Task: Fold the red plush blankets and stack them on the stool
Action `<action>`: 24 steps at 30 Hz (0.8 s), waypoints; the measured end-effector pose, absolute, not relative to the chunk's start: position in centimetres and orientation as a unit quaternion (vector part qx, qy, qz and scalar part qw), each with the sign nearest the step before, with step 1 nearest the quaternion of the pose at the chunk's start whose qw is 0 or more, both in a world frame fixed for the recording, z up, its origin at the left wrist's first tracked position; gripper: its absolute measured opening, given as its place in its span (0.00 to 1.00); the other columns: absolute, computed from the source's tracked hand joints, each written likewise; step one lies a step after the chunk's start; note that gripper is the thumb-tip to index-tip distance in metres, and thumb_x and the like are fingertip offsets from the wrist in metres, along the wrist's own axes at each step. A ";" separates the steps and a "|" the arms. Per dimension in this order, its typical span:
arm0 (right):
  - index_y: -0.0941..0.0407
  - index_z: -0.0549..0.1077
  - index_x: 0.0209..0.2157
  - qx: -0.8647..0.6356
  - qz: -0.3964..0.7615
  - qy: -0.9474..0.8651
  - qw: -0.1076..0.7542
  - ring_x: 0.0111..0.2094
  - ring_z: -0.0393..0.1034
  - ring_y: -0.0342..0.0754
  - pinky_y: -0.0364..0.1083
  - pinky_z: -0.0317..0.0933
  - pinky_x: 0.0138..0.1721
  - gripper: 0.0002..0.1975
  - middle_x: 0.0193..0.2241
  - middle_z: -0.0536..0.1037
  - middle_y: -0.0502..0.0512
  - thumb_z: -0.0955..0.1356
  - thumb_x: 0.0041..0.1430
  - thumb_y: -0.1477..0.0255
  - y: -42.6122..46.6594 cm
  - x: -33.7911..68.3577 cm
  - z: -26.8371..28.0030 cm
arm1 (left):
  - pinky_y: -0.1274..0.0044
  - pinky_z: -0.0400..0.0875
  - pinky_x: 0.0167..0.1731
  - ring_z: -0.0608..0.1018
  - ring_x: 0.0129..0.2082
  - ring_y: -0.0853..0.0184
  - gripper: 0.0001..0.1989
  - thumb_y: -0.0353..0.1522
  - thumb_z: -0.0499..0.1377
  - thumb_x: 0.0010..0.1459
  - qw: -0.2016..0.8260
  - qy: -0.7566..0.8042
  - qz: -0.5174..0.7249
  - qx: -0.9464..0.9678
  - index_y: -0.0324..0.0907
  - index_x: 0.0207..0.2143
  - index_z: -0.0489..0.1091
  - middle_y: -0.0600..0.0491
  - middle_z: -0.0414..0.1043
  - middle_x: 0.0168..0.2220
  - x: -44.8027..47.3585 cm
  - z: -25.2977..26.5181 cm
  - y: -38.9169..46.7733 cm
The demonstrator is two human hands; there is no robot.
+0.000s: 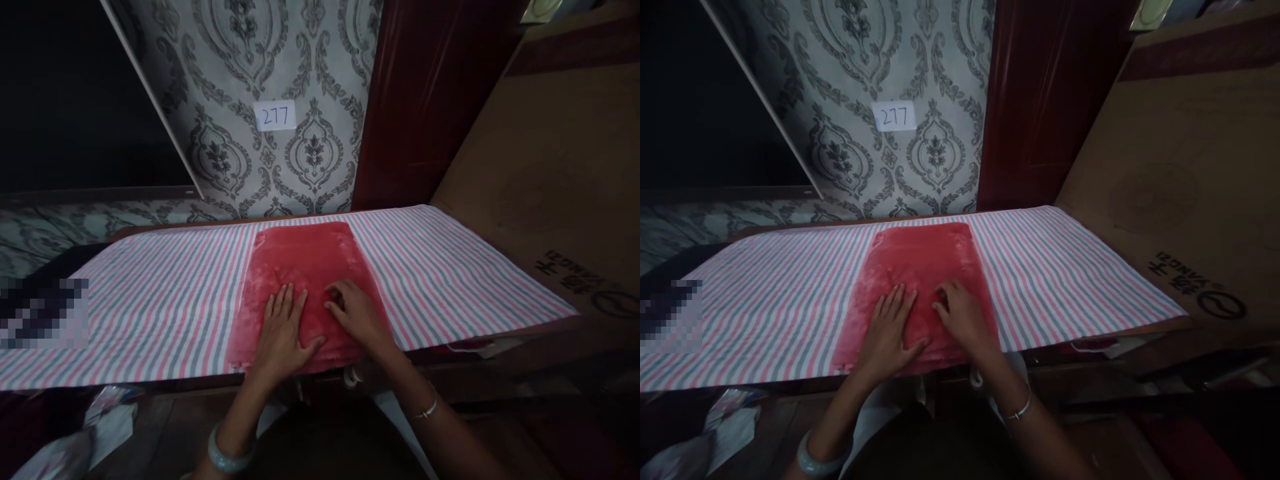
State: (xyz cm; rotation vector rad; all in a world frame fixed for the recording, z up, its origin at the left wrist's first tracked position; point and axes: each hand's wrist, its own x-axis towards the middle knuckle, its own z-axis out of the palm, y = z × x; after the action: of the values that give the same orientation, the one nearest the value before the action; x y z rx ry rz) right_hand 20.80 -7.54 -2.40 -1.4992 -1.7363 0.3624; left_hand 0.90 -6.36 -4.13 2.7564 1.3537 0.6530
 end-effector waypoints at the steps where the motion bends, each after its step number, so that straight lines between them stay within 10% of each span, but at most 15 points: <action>1: 0.56 0.73 0.41 -0.603 0.138 -0.688 0.380 0.39 0.71 0.50 0.48 0.64 0.41 0.10 0.39 0.76 0.56 0.69 0.57 0.80 -7.4 20.6 -2.5 | 0.54 0.47 0.66 0.51 0.70 0.49 0.46 0.49 0.62 0.54 0.000 0.433 0.204 0.878 0.38 0.68 0.52 0.36 0.47 0.70 0.9 -4.1 -6.4; 8: 0.55 0.74 0.33 -0.646 0.112 -0.681 0.326 0.36 0.70 0.51 0.46 0.61 0.36 0.06 0.36 0.75 0.56 0.66 0.61 0.79 -7.2 19.8 -2.9 | 0.53 0.47 0.65 0.52 0.70 0.47 0.47 0.50 0.62 0.53 0.003 0.434 0.198 0.879 0.38 0.68 0.51 0.36 0.46 0.70 0.9 -4.1 -6.4; 16: 0.54 0.70 0.30 -0.541 0.205 -0.621 0.528 0.33 0.69 0.48 0.45 0.61 0.37 0.06 0.29 0.74 0.51 0.63 0.61 0.74 -8.3 21.3 -2.8 | 0.52 0.48 0.65 0.52 0.69 0.47 0.46 0.49 0.63 0.53 0.003 0.433 0.216 0.875 0.40 0.68 0.51 0.37 0.46 0.70 0.8 -4.5 -6.4; 24: 0.54 0.77 0.33 -0.420 0.395 -0.733 0.361 0.32 0.72 0.47 0.43 0.64 0.35 0.10 0.29 0.78 0.50 0.65 0.63 0.68 -11.9 25.2 0.8 | 0.53 0.49 0.65 0.53 0.69 0.48 0.44 0.46 0.62 0.54 -0.016 0.420 0.242 0.874 0.42 0.69 0.50 0.40 0.51 0.69 0.5 -5.0 -6.0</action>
State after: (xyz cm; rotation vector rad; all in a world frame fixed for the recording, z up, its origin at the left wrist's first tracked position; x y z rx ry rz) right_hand 25.22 -11.94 0.80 -1.0811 -1.8897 1.0184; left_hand 0.55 -6.01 -5.02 2.7764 1.3343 0.7678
